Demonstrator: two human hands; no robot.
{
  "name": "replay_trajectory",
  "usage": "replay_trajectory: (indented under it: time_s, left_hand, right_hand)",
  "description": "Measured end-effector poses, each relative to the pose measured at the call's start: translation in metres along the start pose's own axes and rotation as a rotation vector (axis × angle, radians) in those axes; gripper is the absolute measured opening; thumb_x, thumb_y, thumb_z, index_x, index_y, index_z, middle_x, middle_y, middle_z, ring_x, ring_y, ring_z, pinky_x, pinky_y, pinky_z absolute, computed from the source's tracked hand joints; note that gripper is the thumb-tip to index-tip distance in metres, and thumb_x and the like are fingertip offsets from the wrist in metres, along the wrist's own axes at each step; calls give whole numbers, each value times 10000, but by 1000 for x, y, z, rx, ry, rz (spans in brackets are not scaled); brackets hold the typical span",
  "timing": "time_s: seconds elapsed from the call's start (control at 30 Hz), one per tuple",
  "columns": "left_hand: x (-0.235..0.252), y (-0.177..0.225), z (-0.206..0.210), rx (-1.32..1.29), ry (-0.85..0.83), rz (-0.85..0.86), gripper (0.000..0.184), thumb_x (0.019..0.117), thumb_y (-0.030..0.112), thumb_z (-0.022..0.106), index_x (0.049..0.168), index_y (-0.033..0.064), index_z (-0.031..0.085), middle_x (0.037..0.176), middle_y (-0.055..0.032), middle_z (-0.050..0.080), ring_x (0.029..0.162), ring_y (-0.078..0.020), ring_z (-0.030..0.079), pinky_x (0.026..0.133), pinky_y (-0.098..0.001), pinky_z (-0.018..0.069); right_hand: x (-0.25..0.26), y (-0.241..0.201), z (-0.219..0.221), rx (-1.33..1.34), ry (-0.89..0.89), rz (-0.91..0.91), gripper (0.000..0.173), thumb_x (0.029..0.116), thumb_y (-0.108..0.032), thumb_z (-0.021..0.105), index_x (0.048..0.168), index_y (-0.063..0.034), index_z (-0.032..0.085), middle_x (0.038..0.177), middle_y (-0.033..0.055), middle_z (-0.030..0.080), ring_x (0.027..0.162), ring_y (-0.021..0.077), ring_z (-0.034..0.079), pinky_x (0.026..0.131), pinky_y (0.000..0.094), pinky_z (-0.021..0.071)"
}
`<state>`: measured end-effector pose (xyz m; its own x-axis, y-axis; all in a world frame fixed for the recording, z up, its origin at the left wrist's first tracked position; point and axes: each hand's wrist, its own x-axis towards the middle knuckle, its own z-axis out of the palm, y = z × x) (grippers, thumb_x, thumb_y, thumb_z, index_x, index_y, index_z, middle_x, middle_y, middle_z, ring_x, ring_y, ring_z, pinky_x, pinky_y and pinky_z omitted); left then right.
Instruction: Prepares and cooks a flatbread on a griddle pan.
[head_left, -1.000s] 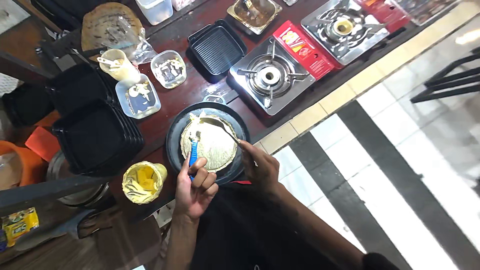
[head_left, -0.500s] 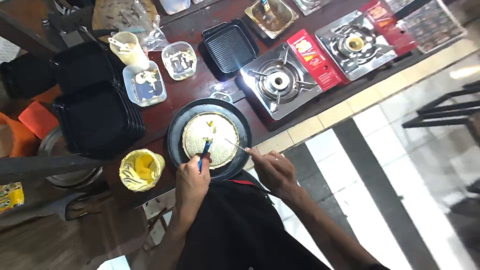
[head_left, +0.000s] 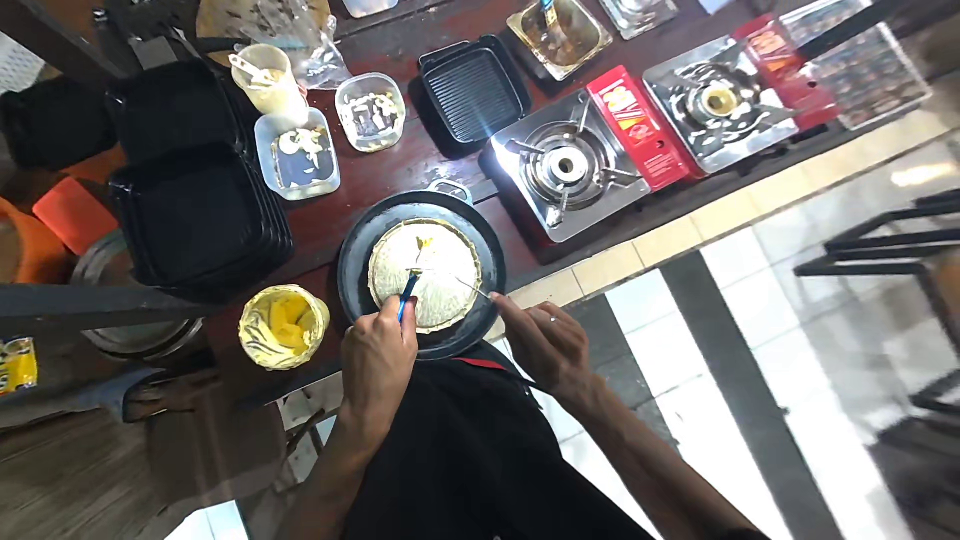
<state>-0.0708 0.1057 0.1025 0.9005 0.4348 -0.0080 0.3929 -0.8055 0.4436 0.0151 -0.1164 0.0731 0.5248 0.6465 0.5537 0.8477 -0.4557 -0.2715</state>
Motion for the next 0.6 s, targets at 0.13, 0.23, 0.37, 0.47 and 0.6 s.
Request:
replay_trajectory:
  time_s: [0.13, 0.23, 0.37, 0.47, 0.6]
  left_hand:
    - [3, -4, 0, 72, -25, 23, 398, 1045, 368, 520, 903, 54, 719, 608, -112, 624, 560, -294, 664, 505, -451, 517]
    - [6, -9, -4, 122, -22, 49, 401, 1050, 375, 523, 921, 53, 725, 614, -124, 633, 573, -310, 676, 510, -452, 523]
    - [9, -11, -6, 142, -5, 82, 358, 1036, 338, 551, 910, 50, 722, 604, -115, 628, 564, -306, 672, 504, -447, 521]
    - [11, -10, -5, 180, -10, 104, 374, 1036, 362, 547, 887, 62, 714, 610, -105, 625, 566, -301, 670, 495, -446, 511]
    - [14, -13, -4, 242, -33, 148, 380, 1040, 373, 553, 886, 62, 708, 608, -112, 611, 571, -314, 665, 483, -451, 497]
  right_hand:
    - [-1, 2, 2, -16, -47, 4, 287, 1014, -50, 572, 1280, -32, 677, 709, 84, 604, 600, 208, 555, 623, 325, 471]
    - [2, 4, 1, -46, -6, 31, 276, 1014, -48, 567, 1260, -21, 688, 695, 87, 598, 584, 204, 544, 609, 322, 461]
    - [1, -1, 1, -29, -29, -11, 280, 1012, -47, 570, 1266, -27, 685, 690, 78, 595, 588, 200, 548, 615, 313, 464]
    - [3, -1, 5, -40, -81, -19, 306, 1010, -46, 574, 1302, -28, 666, 702, 79, 598, 595, 207, 550, 619, 328, 460]
    - [11, 4, 5, -72, -82, 24, 293, 1012, -50, 568, 1285, -25, 674, 706, 89, 620, 589, 216, 572, 607, 339, 479]
